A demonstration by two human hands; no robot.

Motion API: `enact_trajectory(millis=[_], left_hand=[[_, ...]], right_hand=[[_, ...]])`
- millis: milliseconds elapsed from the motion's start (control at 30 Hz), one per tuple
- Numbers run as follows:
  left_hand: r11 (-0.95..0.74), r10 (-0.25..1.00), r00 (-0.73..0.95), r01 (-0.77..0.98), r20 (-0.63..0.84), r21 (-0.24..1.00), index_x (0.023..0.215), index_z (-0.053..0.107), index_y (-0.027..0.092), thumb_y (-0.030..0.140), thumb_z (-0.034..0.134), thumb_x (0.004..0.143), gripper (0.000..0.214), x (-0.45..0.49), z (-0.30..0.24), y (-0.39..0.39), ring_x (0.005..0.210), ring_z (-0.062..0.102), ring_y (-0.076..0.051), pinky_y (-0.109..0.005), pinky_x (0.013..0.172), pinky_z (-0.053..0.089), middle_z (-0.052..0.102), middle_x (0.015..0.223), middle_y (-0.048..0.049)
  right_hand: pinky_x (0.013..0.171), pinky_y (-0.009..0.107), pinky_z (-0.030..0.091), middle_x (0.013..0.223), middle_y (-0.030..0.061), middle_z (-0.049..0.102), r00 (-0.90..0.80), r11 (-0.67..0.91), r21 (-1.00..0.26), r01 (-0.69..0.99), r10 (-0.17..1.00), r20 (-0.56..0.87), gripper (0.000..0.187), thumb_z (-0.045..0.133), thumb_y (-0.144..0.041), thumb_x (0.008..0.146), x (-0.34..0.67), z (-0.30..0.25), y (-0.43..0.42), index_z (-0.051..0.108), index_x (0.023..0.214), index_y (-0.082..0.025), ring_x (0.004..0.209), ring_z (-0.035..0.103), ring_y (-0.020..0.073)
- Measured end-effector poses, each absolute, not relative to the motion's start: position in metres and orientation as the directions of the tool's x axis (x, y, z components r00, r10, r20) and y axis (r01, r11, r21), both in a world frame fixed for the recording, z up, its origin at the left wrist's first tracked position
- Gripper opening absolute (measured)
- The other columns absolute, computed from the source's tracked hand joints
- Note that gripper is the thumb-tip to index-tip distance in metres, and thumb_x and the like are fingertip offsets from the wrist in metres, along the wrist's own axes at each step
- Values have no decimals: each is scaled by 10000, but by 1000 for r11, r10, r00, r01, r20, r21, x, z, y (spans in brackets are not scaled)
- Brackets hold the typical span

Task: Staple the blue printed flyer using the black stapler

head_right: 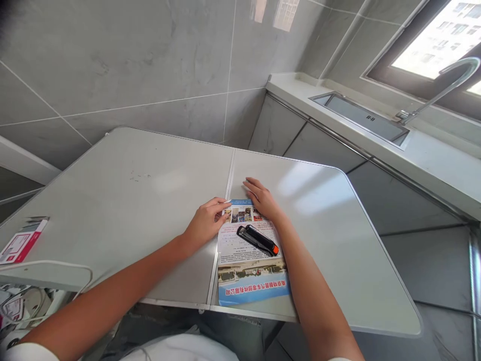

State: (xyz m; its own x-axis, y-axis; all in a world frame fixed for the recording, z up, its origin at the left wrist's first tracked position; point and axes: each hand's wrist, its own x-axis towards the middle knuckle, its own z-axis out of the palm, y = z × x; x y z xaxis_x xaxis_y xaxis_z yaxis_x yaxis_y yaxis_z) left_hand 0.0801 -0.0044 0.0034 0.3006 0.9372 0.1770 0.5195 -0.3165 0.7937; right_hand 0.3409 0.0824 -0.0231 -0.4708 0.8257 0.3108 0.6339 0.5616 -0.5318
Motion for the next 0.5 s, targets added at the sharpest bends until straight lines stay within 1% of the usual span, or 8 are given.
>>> enact_trajectory(millis=[67,133,200,267,367,433,500], left_hand=[[-285,952,249,523,175,803,1283,737,262,112,632,943,386,71,-2,-12,771,693,-113,-310,844,639,678,1300,-41],[-248,965,206,527,161,813,1278,737,260,101,621,934,397,62,-7,-20,739,675,-112,-310,809,640,678,1288,-46],[-213,974,177,526,138,824,1268,742,255,101,613,926,397,56,-9,-28,728,672,-116,-313,791,643,679,1283,-53],[-193,979,159,520,128,832,1265,745,259,112,607,926,394,51,-10,-35,740,683,-126,-317,781,649,683,1283,-58],[-188,982,128,516,142,835,1270,742,264,122,598,935,391,46,-11,-42,828,710,-151,-318,788,658,685,1299,-65],[-178,984,101,526,147,831,1260,745,251,112,597,933,385,42,-14,-44,896,717,-165,-317,805,661,685,1305,-72],[-160,987,83,539,137,827,1251,748,240,105,604,933,375,38,-16,-43,943,719,-175,-317,822,664,685,1307,-77]], right_hand=[[1250,521,423,1625,93,488,-552,601,-529,598,788,271,481,403,-372,1099,320,-16,88,532,1555,-293,1485,500,285],[1230,519,449,1657,95,448,-653,646,-503,574,732,194,507,412,-351,1090,297,-8,97,492,1585,-282,1477,511,294],[1211,503,472,1691,96,400,-742,696,-461,551,661,113,533,424,-321,1079,272,-1,110,455,1608,-261,1464,527,293],[1218,489,460,1706,102,377,-801,749,-404,525,595,61,552,448,-285,1065,247,4,125,439,1615,-233,1472,517,290],[1240,491,415,1701,117,389,-845,802,-319,506,535,6,559,495,-257,1046,214,6,146,457,1601,-206,1489,493,295],[1237,513,403,1703,117,388,-852,813,-284,509,523,-28,555,508,-263,1047,197,6,154,464,1598,-205,1503,474,301],[1231,556,387,1703,117,390,-850,814,-262,518,525,-50,540,510,-312,1062,185,7,157,478,1591,-208,1521,444,323]])
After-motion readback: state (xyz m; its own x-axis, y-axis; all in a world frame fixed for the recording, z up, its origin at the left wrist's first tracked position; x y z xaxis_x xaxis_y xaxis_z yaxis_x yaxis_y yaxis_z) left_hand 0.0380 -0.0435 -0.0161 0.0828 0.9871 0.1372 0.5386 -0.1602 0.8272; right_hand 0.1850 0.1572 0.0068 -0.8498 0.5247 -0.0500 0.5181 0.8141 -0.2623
